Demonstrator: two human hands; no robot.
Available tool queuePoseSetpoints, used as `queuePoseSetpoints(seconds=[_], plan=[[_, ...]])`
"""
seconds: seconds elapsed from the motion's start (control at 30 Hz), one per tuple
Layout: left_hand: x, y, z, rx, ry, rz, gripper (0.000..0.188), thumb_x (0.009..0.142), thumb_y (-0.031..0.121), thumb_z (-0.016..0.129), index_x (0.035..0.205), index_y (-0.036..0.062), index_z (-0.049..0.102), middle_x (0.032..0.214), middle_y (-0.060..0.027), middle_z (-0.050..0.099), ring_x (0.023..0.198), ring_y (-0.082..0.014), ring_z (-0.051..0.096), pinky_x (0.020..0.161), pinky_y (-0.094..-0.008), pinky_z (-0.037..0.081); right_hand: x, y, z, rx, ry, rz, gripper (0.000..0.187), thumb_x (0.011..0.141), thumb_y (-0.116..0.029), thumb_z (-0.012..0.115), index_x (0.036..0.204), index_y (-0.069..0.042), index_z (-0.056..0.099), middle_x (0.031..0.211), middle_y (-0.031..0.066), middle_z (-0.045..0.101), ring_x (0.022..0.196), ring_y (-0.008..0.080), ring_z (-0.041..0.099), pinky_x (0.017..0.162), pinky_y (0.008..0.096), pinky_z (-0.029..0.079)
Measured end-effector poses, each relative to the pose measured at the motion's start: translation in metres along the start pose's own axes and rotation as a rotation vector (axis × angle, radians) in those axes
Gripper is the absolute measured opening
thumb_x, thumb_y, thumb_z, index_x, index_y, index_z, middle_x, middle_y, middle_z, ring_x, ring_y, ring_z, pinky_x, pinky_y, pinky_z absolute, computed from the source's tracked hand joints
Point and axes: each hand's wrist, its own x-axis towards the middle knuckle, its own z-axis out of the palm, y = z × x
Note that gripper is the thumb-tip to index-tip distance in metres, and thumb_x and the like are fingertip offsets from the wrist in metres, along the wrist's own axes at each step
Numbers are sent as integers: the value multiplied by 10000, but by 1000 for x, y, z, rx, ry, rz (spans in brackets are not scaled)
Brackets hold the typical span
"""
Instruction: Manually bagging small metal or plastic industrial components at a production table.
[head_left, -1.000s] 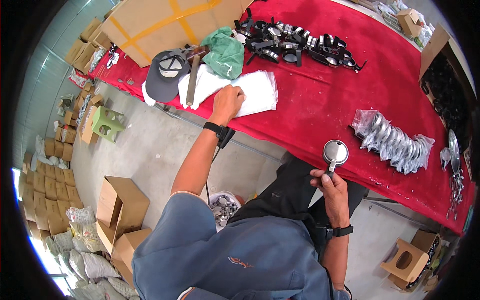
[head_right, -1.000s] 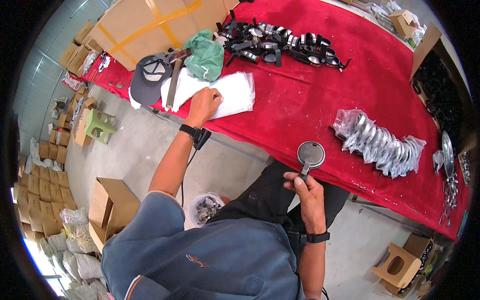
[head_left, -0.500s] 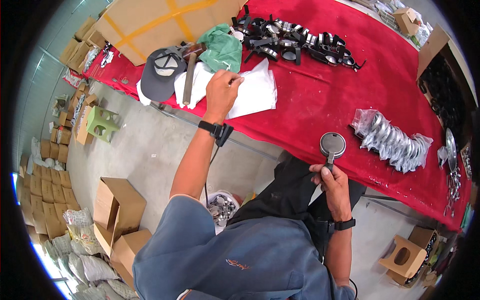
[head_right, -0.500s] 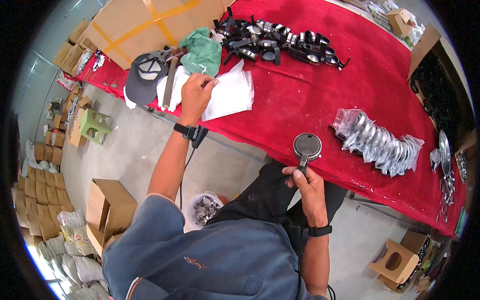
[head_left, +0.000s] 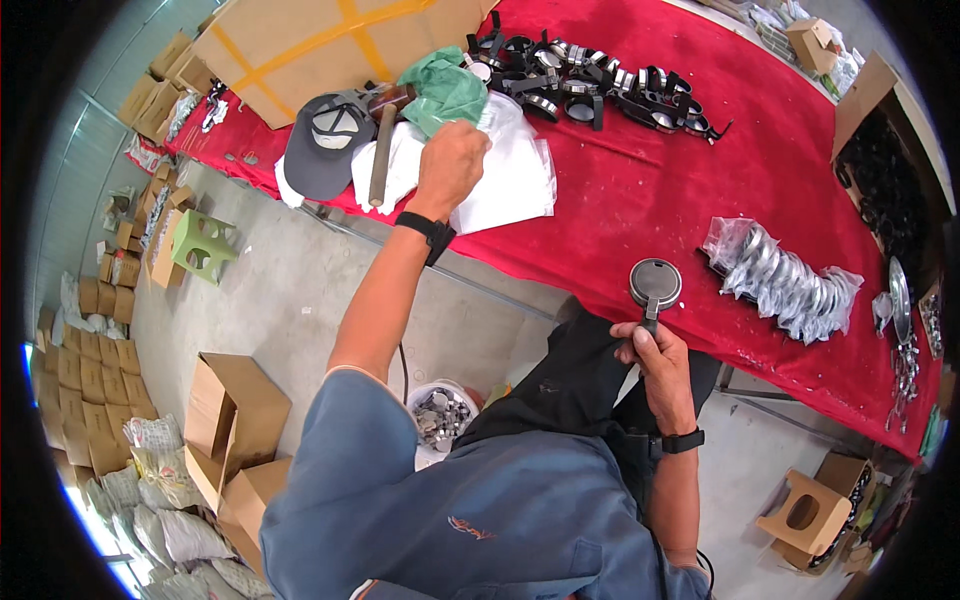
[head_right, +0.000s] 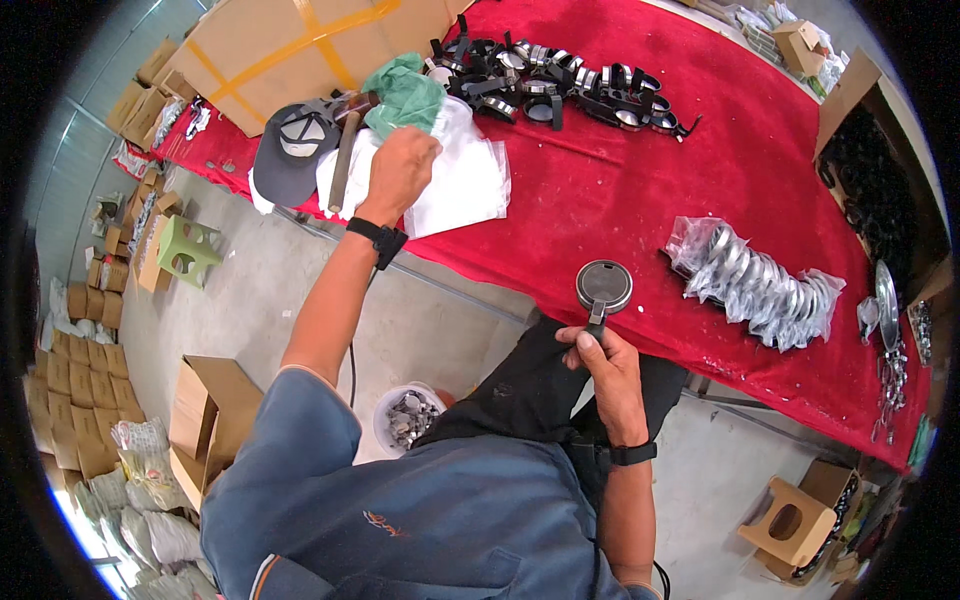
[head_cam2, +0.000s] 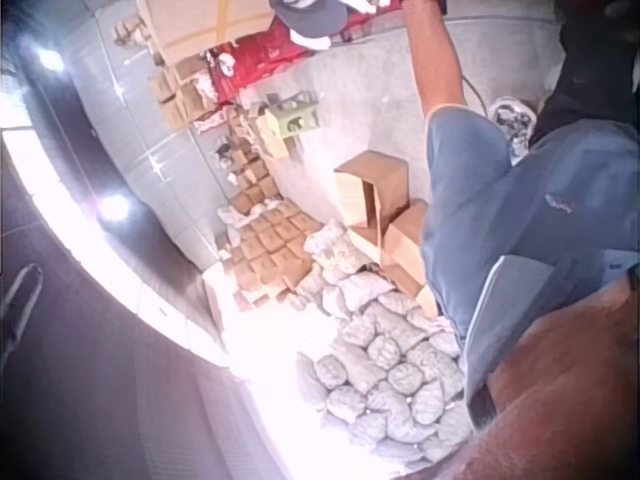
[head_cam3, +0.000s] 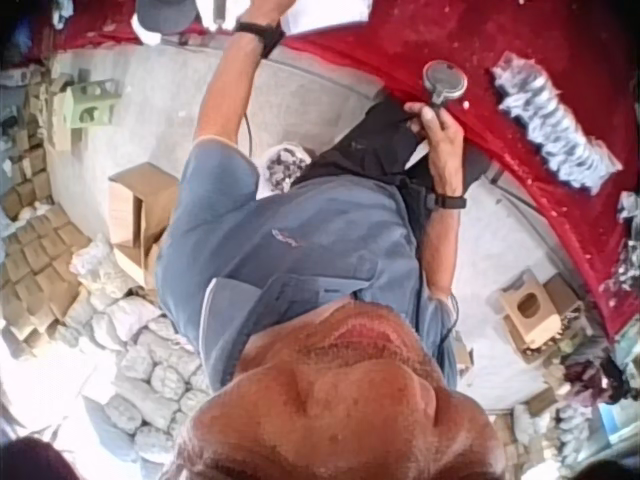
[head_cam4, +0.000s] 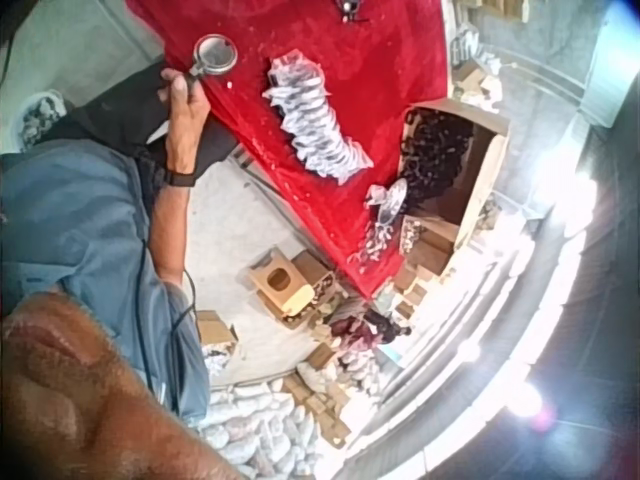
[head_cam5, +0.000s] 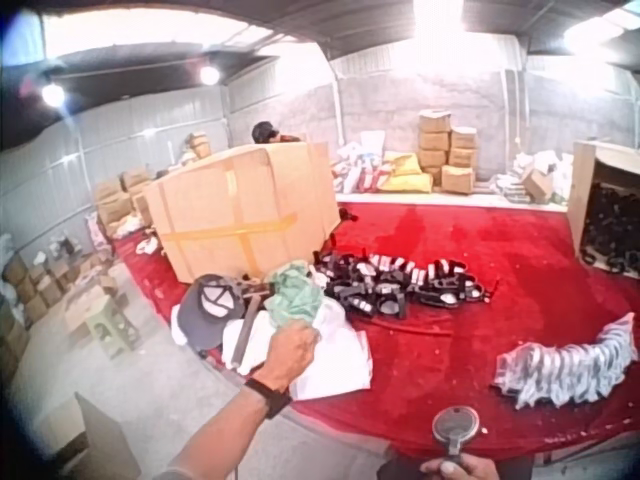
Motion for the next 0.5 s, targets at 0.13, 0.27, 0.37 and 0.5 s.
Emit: queuePoseSetpoints(seconds=[0.13, 0.27, 0.37, 0.5], plan=[[27, -4, -9, -214, 342, -470, 187, 959, 191, 737, 937, 15, 794, 938, -173, 746, 905, -379, 705, 821, -448, 550, -8, 6, -5, -25, 19, -4, 379, 1083, -330, 670, 1142, 29, 774, 895, 42, 702, 835, 126, 615, 838, 327, 505], [52, -5, -25, -239, 524, -405, 173, 951, 190, 738, 929, 25, 786, 928, -169, 735, 892, -379, 703, 804, -454, 551, -14, 6, -11, -15, 50, -9, 405, 1076, -355, 676, 1139, 32, 776, 869, 32, 686, 825, 124, 608, 835, 321, 498], [67, -21, -21, 65, 146, 141, 139, 933, 179, 751, 910, 43, 775, 917, -148, 730, 891, -381, 699, 793, -476, 550, -15, 4, -11, -2, 50, -17, 413, 1073, -364, 680, 1138, 31, 778, 864, 28, 683, 825, 121, 607, 828, 316, 492], [83, -10, -23, -7, 499, -278, 136, 946, 195, 730, 907, 74, 778, 910, -157, 712, 890, -396, 692, 791, -492, 550, -16, 4, -16, -26, 64, -18, 421, 1075, -373, 676, 1138, 30, 779, 853, 23, 675, 826, 118, 608, 818, 312, 485]])
